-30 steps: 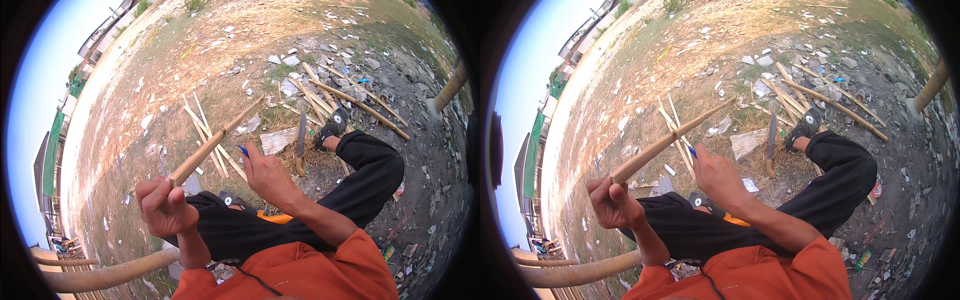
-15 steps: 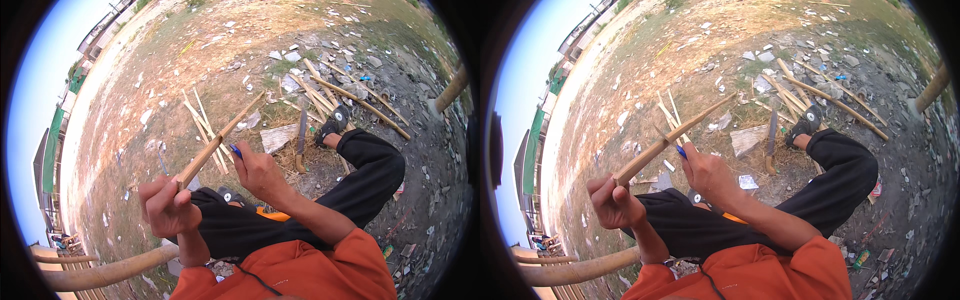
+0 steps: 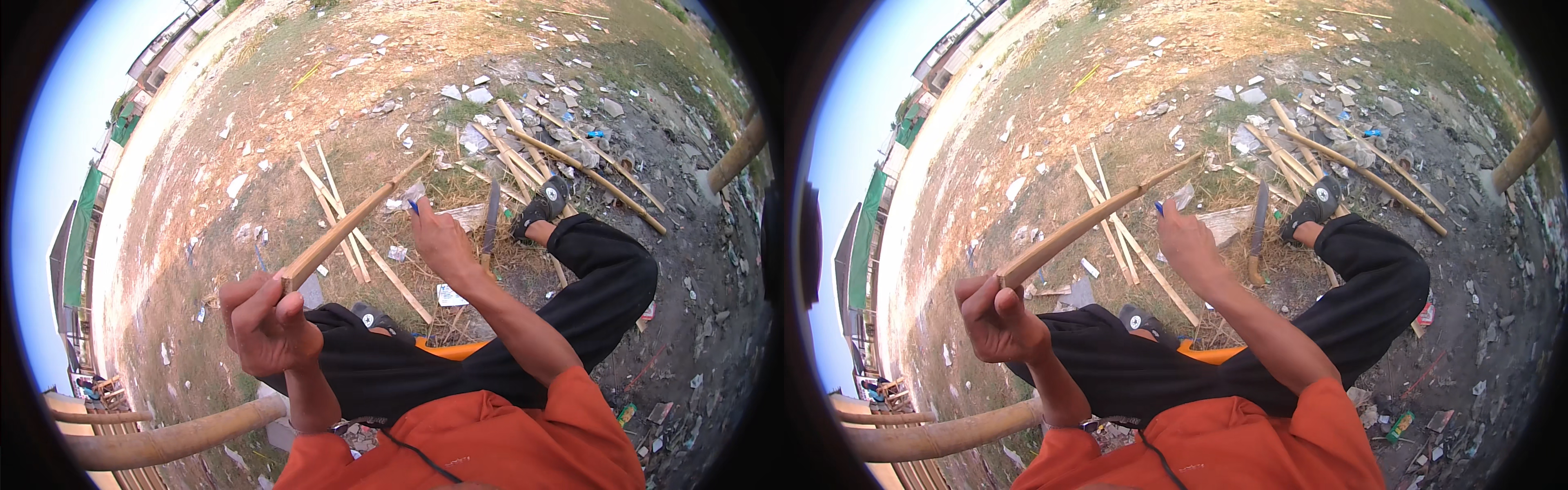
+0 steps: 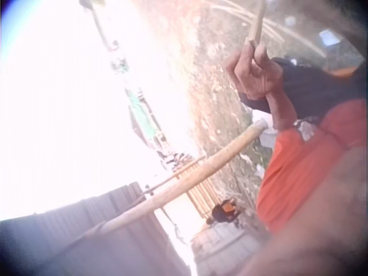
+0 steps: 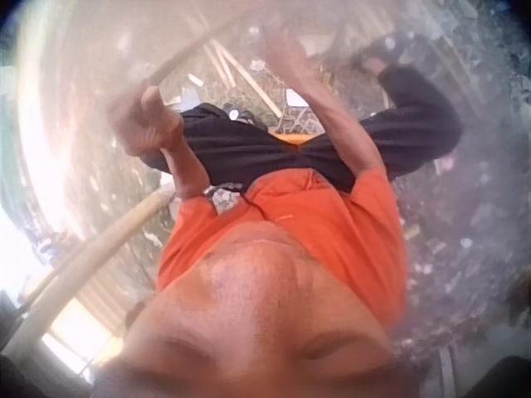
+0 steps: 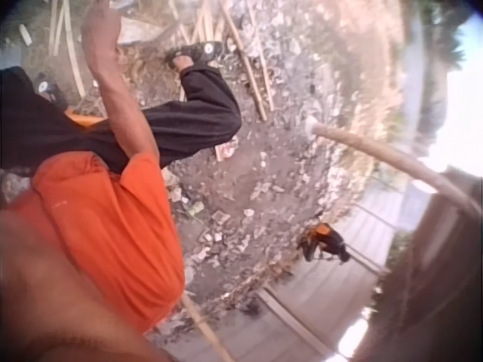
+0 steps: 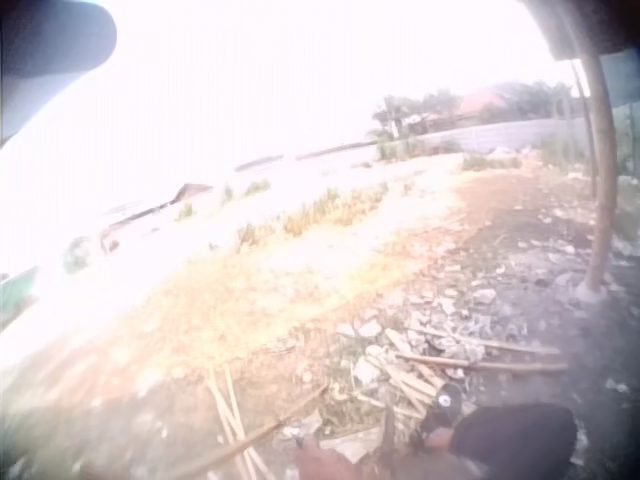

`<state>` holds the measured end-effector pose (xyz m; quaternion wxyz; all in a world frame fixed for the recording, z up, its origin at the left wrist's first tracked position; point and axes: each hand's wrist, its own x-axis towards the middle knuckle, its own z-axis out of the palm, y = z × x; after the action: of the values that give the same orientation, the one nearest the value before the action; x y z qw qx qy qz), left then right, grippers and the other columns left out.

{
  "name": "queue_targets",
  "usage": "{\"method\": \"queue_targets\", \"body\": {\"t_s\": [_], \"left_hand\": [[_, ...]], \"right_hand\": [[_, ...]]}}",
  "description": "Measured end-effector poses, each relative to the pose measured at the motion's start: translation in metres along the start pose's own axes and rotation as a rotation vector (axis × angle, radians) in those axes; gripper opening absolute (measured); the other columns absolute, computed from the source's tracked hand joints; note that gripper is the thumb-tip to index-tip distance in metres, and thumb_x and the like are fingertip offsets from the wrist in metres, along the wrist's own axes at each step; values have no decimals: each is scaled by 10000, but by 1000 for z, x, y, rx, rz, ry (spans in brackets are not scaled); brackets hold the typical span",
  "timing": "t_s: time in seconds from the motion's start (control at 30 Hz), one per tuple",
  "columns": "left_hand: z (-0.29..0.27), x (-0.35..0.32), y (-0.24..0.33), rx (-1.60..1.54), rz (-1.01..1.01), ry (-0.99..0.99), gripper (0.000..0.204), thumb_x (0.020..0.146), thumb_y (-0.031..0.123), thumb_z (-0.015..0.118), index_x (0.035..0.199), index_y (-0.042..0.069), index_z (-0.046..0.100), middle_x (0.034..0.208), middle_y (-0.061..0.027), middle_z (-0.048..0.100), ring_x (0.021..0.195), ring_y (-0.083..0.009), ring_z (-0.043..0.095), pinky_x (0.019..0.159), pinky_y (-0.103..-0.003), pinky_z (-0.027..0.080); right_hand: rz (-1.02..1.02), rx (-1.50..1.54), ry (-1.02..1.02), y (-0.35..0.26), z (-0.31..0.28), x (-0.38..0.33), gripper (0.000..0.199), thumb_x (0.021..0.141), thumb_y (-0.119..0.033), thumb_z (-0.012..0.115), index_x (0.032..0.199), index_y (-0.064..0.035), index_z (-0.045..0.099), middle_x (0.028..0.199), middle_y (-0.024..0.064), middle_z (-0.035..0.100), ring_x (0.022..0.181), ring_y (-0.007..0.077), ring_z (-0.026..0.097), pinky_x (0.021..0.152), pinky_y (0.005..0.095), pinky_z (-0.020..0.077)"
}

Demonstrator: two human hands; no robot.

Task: The person sits on a small stool and uses a knife to sharpen a long piece of bamboo into a pointed tip. They hold the bamboo with their left hand and carefully shave the wood with the knife in their right hand, rotating the piece to shape it.

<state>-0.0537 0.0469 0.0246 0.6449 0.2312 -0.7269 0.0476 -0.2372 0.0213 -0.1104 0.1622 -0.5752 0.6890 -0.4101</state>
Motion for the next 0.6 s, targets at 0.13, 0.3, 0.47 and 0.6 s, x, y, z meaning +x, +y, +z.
{"method": "queue_targets", "body": {"t_s": [0.13, 0.3, 0.47, 0.6], "left_hand": [[9, 10, 0, 27, 34, -9, 299, 822, 241, 702, 881, -39, 616, 701, -110, 559, 593, -173, 518, 486, -259, 391], [4, 8, 1, -56, 7, 40, 298, 834, 257, 682, 882, -30, 617, 702, -117, 568, 599, -171, 524, 493, -261, 401], [-6, 7, -4, -23, 16, -31, 293, 851, 291, 656, 889, 2, 620, 732, -125, 598, 606, -177, 544, 500, -256, 412], [-3, 11, -4, -48, 45, -92, 262, 848, 275, 656, 901, 20, 621, 747, -127, 612, 619, -180, 562, 504, -259, 428]], "right_hand": [[-26, -25, 86, 33, 31, 10, 180, 937, -206, 458, 944, -27, 442, 614, 243, 571, 616, 448, 587, 551, 530, 454], [248, -357, -237, 121, 37, 15, 272, 932, -251, 450, 1023, 1, 490, 777, 268, 624, 766, 425, 631, 676, 506, 503], [135, 205, -52, 13, -32, 3, 340, 968, -318, 391, 954, 9, 481, 687, 250, 581, 690, 448, 587, 613, 499, 443], [-249, 476, -109, -103, -98, -38, 191, 949, -192, 466, 933, -1, 461, 575, 187, 523, 542, 392, 562, 481, 457, 405]]}}
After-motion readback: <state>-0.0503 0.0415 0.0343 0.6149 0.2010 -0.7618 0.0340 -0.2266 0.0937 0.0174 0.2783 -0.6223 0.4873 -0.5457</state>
